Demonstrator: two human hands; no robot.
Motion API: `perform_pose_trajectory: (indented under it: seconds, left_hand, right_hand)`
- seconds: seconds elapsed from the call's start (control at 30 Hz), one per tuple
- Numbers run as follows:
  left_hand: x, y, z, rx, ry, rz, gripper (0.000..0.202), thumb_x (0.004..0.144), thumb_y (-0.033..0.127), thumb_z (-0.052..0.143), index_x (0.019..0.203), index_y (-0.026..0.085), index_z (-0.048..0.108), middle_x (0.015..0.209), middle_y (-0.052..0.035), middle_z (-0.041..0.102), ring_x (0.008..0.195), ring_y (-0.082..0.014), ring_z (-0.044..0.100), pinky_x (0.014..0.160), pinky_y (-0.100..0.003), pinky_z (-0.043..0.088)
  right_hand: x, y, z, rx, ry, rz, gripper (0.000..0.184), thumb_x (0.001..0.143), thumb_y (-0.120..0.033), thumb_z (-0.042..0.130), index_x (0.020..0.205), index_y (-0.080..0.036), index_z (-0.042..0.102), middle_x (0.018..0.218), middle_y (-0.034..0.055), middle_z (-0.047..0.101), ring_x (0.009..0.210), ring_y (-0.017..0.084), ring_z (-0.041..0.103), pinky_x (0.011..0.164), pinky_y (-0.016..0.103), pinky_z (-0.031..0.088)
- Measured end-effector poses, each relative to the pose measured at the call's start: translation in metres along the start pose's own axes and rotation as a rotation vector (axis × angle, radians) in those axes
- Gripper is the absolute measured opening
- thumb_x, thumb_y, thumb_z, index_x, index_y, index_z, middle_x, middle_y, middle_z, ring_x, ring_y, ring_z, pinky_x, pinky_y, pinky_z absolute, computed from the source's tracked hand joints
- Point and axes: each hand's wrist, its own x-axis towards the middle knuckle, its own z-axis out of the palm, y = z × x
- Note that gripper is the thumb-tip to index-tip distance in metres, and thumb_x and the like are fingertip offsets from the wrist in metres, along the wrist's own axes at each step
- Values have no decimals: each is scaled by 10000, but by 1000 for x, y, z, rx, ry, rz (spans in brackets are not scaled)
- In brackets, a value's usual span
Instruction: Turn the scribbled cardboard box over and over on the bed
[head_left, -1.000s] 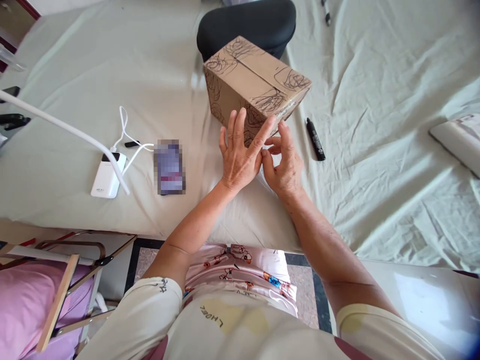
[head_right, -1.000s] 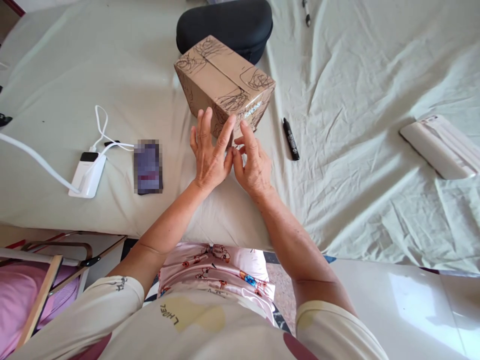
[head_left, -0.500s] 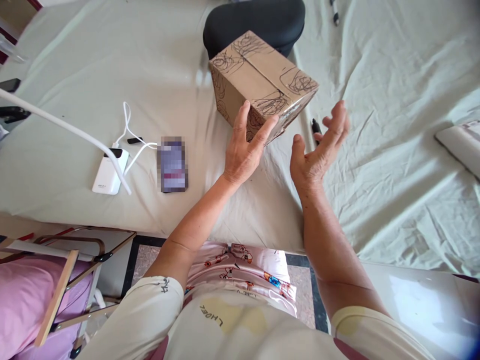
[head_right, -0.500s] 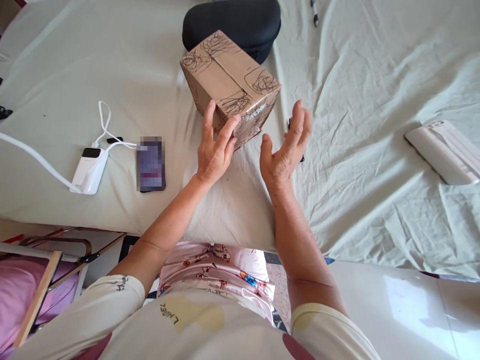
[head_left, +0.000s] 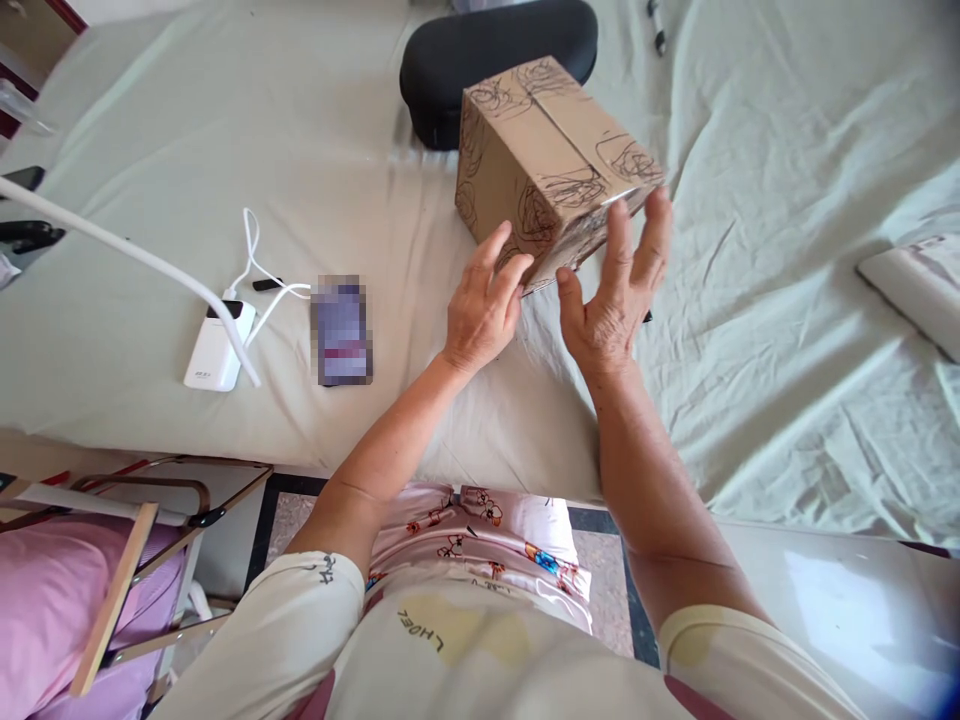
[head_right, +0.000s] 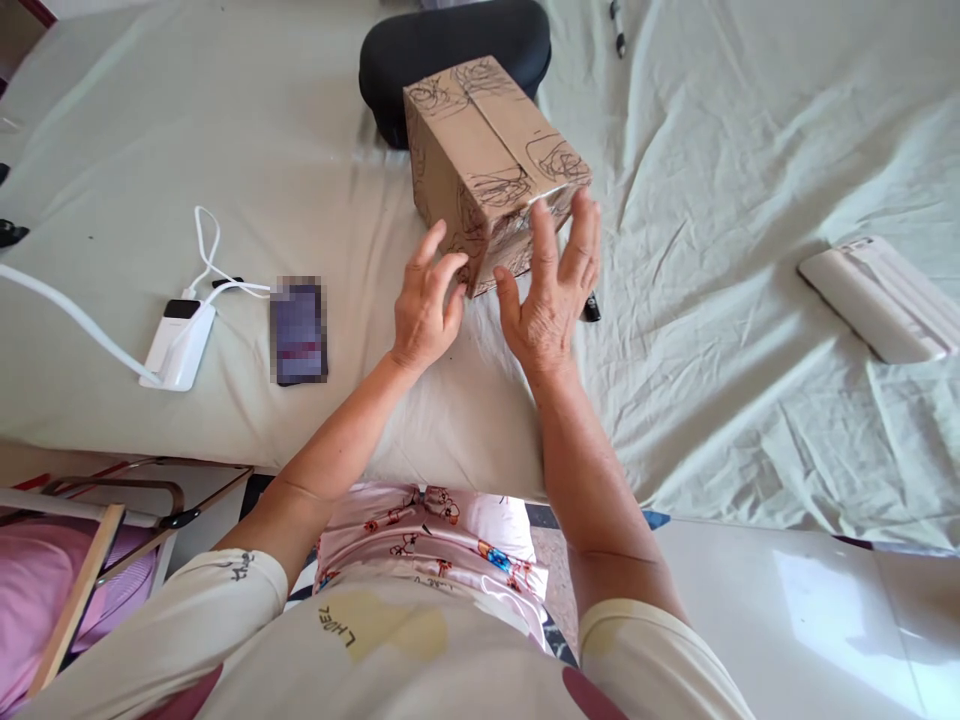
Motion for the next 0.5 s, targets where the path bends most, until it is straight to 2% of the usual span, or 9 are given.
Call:
perform_pose_trajectory:
  seconds: [0.13, 0.2, 0.23, 0.27, 0.37, 0.43, 0.5]
  left_hand:
    - [-1, -4, -1, 26, 48, -7, 556, 1074, 552, 236, 1574, 334, 345, 1712, -91, 364, 1658, -264, 308, 1337, -516, 347]
    - [-1, -3, -1, 36, 42, -19, 576, 1071, 535, 268, 1605, 320, 282, 1732, -106, 316, 1672, -263, 265, 1339, -504, 340]
    - [-2, -2, -1, 38, 28, -29, 589, 1068, 529, 289, 1615, 314, 257, 1741, -113, 294, 1676, -264, 251, 1335, -499, 346]
    - [-2, -2, -2, 36, 10, -36, 599, 1065, 523, 308, 1620, 310, 237, 1744, -119, 282, 1677, -262, 244, 1328, -492, 357]
    - [-3, -1, -5, 25, -20, -38, 613, 1066, 519, 318, 1628, 296, 216, 1717, -141, 324, 1659, -240, 283, 1302, -452, 401]
    - [-4, -1, -10, 22, -17, -48, 629, 1064, 549, 314, 1632, 293, 228, 1674, -146, 391, 1622, -235, 355, 1280, -427, 431]
    - [-4, -1, -14, 18, -11, -74, 642, 1055, 603, 316, 1626, 312, 284, 1628, -125, 457, 1567, -250, 439, 1255, -411, 457]
  right_hand:
    - [1, 22, 4, 97, -60, 107, 731, 1077, -593, 326, 1652, -466, -108, 1815, 8, 81, 1687, 293, 131, 1353, 596, 286]
    - [0, 25, 8, 194, -137, 172, 769, 1067, -619, 321, 1647, -463, -159, 1818, -9, 79, 1672, 301, 189, 1307, 597, 373]
    - [0, 24, 10, 241, -180, 202, 783, 1063, -626, 319, 1647, -459, -174, 1816, -10, 103, 1647, 303, 261, 1272, 590, 423]
    - [-1, 21, 12, 281, -220, 222, 797, 1057, -634, 322, 1646, -456, -185, 1808, -6, 155, 1603, 300, 352, 1238, 576, 464]
    - [-3, 10, 12, 338, -263, 233, 823, 1037, -670, 349, 1644, -469, -169, 1682, 16, 441, 1389, 258, 580, 1141, 505, 557]
    - [-5, 5, 11, 322, -236, 231, 819, 1027, -693, 348, 1637, -495, -162, 1556, 22, 569, 1272, 243, 643, 1067, 470, 600]
    - [-8, 3, 10, 296, -211, 208, 826, 1032, -689, 326, 1636, -489, -201, 1456, 44, 626, 1171, 253, 679, 985, 476, 631]
